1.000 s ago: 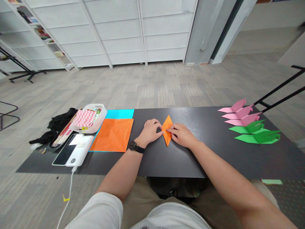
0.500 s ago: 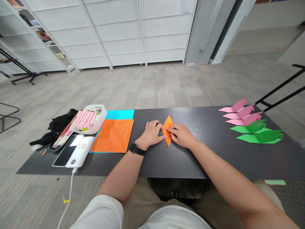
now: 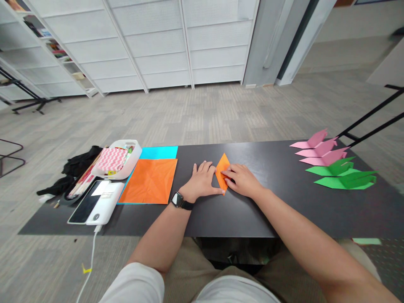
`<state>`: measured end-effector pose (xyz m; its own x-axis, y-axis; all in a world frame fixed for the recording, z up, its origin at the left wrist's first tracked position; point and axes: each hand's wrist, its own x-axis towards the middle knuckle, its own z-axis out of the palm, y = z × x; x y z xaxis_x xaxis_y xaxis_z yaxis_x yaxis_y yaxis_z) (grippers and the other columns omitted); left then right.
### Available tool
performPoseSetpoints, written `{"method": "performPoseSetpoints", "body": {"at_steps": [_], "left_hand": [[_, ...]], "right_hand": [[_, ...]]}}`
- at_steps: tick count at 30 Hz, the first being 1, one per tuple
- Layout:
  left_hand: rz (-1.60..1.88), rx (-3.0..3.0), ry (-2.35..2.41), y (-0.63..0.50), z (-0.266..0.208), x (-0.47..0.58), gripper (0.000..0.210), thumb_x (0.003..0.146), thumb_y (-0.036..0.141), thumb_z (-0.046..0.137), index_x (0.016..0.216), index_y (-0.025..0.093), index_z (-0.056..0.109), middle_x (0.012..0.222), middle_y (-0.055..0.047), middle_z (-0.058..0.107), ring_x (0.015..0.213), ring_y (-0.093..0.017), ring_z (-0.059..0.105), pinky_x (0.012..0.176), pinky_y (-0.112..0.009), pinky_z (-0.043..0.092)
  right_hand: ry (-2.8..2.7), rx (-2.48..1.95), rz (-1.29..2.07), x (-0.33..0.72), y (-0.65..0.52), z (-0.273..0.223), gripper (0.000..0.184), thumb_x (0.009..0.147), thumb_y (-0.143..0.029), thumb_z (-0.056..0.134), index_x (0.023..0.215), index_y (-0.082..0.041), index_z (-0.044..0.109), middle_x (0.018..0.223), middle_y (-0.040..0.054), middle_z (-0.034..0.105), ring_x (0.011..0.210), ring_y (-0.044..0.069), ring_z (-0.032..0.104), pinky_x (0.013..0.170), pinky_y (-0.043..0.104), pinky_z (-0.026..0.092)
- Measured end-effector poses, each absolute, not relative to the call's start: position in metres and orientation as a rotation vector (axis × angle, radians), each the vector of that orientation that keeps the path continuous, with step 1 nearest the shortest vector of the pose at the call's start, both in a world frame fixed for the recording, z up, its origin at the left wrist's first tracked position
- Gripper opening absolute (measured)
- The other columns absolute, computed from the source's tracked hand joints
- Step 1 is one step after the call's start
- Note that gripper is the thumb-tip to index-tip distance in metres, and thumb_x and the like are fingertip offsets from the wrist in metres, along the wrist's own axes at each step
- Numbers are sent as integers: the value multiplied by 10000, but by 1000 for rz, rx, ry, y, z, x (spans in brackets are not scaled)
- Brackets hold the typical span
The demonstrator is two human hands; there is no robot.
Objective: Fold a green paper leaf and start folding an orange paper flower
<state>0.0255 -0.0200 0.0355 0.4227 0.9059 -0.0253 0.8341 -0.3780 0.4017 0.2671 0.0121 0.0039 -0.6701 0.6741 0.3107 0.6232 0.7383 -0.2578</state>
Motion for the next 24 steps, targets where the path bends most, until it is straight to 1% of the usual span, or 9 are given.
{"method": "performPoseSetpoints", "body": {"at_steps": [4, 11, 12, 14, 16, 18, 21, 23, 24], "left_hand": [[242, 2324, 1493, -22, 36, 27, 938, 701, 718, 905, 1416, 251, 519, 1725, -231, 357, 1642, -514, 240, 1279, -838, 143], [248, 2318, 1490, -22, 37, 25, 984, 678, 737, 906, 1435, 238, 523, 1732, -239, 351, 1643, -521, 233, 1275, -839, 145], [262, 2313, 1483, -21, 36, 25, 965, 687, 755, 891, 1420, 241, 531, 1728, -234, 359, 1641, -519, 242, 1277, -833, 155], [294, 2297, 1493, -19, 36, 25, 848, 757, 772, 833, 1366, 250, 559, 1709, -217, 395, 1633, -500, 276, 1285, -812, 176], [315, 2292, 1527, -18, 35, 27, 717, 827, 739, 797, 1304, 249, 583, 1674, -204, 445, 1621, -479, 314, 1291, -800, 182], [312, 2304, 1558, -18, 35, 30, 684, 826, 687, 833, 1283, 241, 587, 1652, -207, 466, 1611, -477, 331, 1286, -811, 176], [290, 2321, 1579, -18, 36, 33, 750, 753, 646, 914, 1281, 230, 581, 1655, -215, 456, 1609, -491, 316, 1273, -829, 178], [307, 2337, 1578, -17, 37, 32, 696, 774, 639, 903, 1242, 229, 591, 1633, -197, 484, 1592, -469, 350, 1279, -807, 194], [336, 2339, 1584, -16, 37, 31, 626, 817, 623, 876, 1218, 232, 597, 1595, -178, 526, 1560, -440, 406, 1285, -781, 213]], "right_hand": [[-2546, -1000, 190, 266, 11, 6, 302, 1020, -241, 623, 1276, -246, 785, 1102, 106, 711, 1006, 266, 622, 924, 443, 483], [-2552, -1012, 196, 265, 11, 8, 293, 1011, -230, 635, 1261, -242, 788, 1088, 104, 710, 1008, 268, 623, 925, 444, 484], [-2553, -1010, 197, 265, 12, 8, 288, 1014, -232, 631, 1256, -240, 789, 1088, 105, 708, 1006, 268, 623, 925, 445, 485], [-2551, -1003, 203, 265, 12, 7, 282, 1018, -236, 627, 1247, -236, 790, 1085, 108, 707, 1001, 268, 624, 926, 448, 487], [-2546, -1000, 205, 266, 12, 7, 282, 1016, -237, 626, 1245, -240, 791, 1082, 109, 708, 999, 269, 626, 924, 451, 488], [-2542, -1001, 201, 266, 12, 6, 286, 1011, -234, 626, 1245, -245, 791, 1079, 108, 708, 997, 268, 626, 919, 451, 485], [-2543, -988, 197, 266, 12, 6, 295, 1010, -232, 627, 1257, -237, 787, 1079, 107, 708, 999, 266, 624, 919, 444, 481], [-2543, -976, 204, 267, 13, 7, 292, 1014, -243, 630, 1261, -239, 788, 1078, 106, 709, 1000, 264, 623, 921, 441, 479], [-2540, -972, 210, 268, 13, 7, 289, 1016, -249, 632, 1258, -244, 791, 1078, 105, 710, 1001, 263, 623, 921, 440, 478]]}}
